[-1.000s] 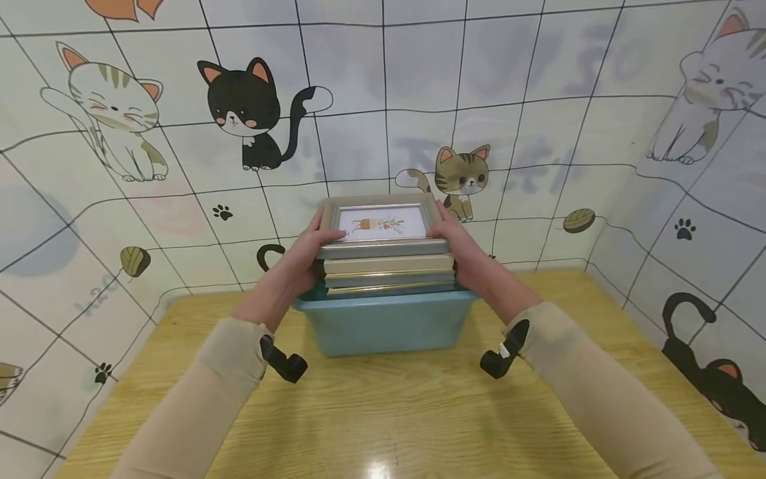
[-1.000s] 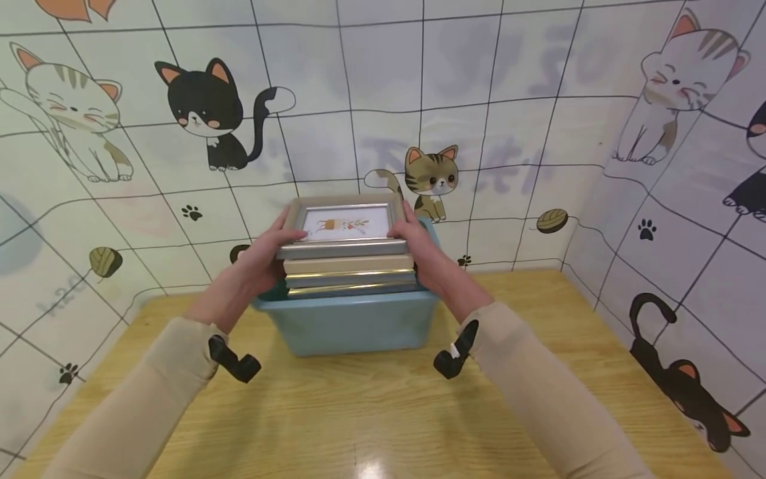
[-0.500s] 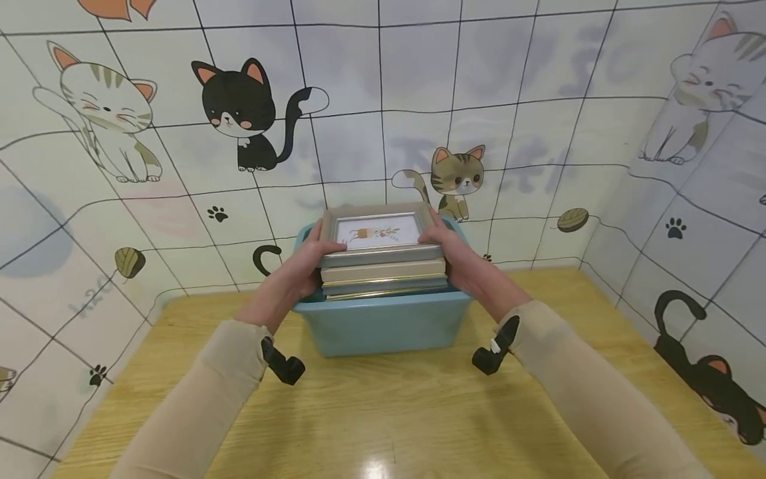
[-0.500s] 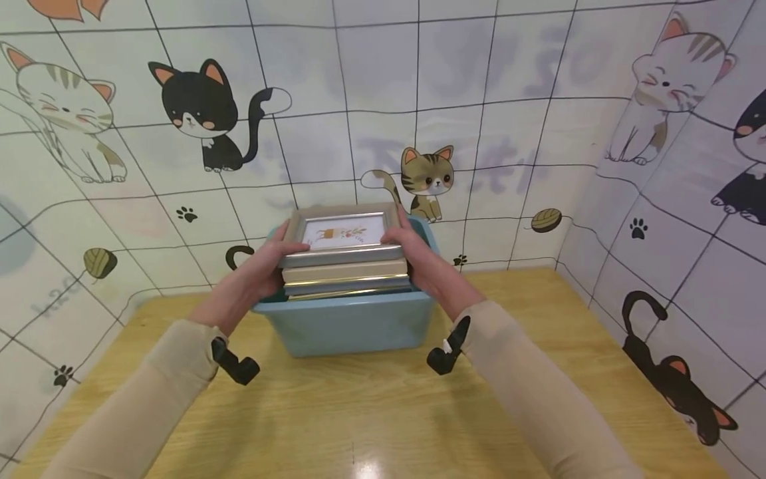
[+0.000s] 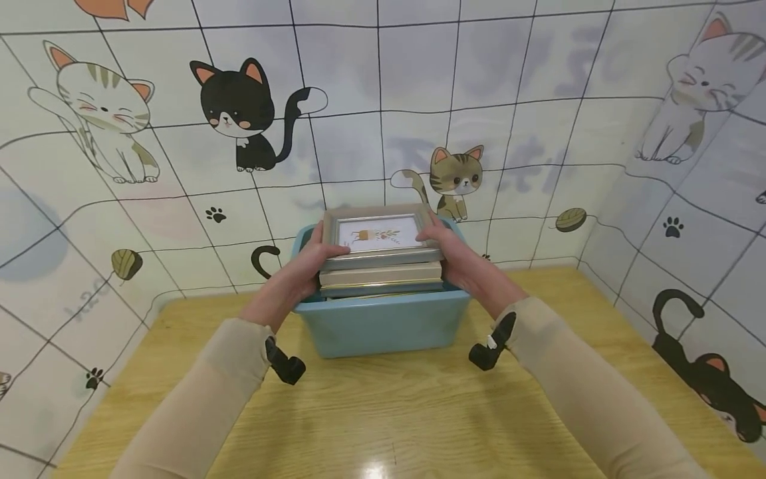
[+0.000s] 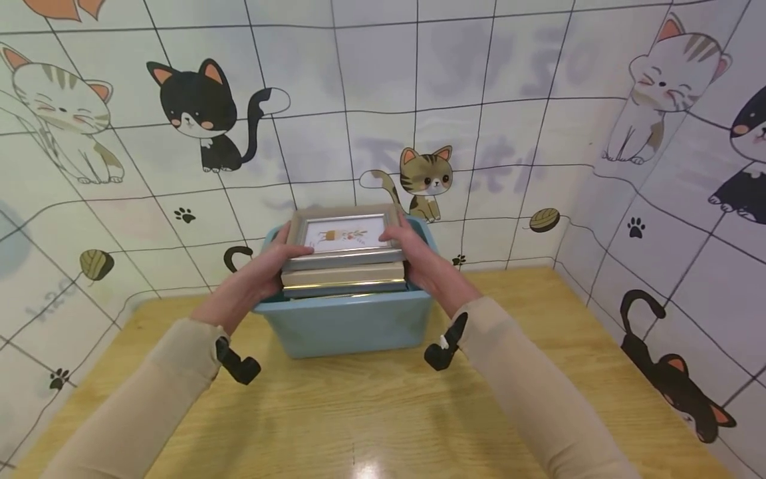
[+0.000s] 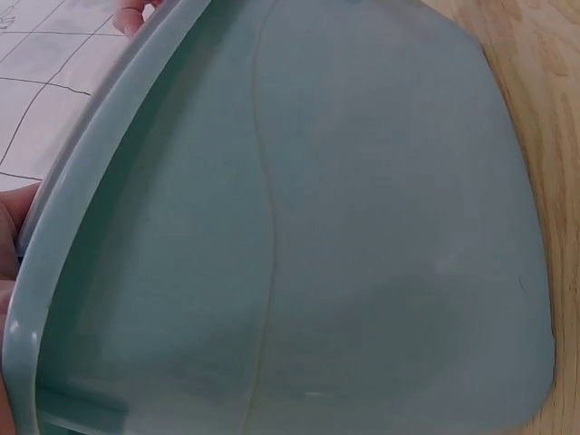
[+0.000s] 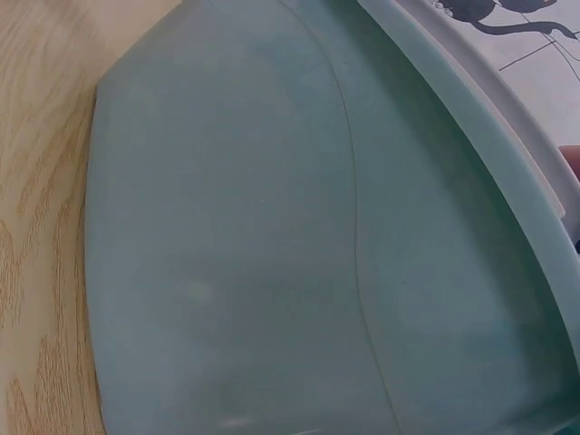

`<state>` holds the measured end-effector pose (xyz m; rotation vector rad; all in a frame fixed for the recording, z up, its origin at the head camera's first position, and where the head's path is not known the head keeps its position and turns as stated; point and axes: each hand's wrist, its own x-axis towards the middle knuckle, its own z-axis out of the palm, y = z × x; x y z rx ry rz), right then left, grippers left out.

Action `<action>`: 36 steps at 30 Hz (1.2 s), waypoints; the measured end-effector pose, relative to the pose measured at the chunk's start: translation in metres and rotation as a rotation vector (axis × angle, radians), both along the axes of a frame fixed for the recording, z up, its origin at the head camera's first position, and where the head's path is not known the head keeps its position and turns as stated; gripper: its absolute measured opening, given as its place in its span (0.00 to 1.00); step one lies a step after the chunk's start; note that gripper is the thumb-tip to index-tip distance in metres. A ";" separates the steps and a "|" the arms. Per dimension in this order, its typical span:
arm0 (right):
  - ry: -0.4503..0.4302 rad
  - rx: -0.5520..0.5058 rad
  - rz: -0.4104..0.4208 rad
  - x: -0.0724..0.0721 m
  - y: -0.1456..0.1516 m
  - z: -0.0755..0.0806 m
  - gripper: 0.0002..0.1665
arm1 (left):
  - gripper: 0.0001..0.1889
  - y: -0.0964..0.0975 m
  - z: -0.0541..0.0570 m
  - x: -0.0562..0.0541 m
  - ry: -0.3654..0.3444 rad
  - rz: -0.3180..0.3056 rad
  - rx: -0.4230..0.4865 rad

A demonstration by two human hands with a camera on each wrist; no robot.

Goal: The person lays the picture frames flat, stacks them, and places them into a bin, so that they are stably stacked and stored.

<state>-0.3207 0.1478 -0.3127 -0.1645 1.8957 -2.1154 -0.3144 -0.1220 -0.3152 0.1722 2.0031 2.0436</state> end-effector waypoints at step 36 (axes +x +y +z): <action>-0.035 0.031 -0.032 -0.002 0.001 0.000 0.63 | 0.55 0.001 0.002 0.004 0.050 0.001 -0.095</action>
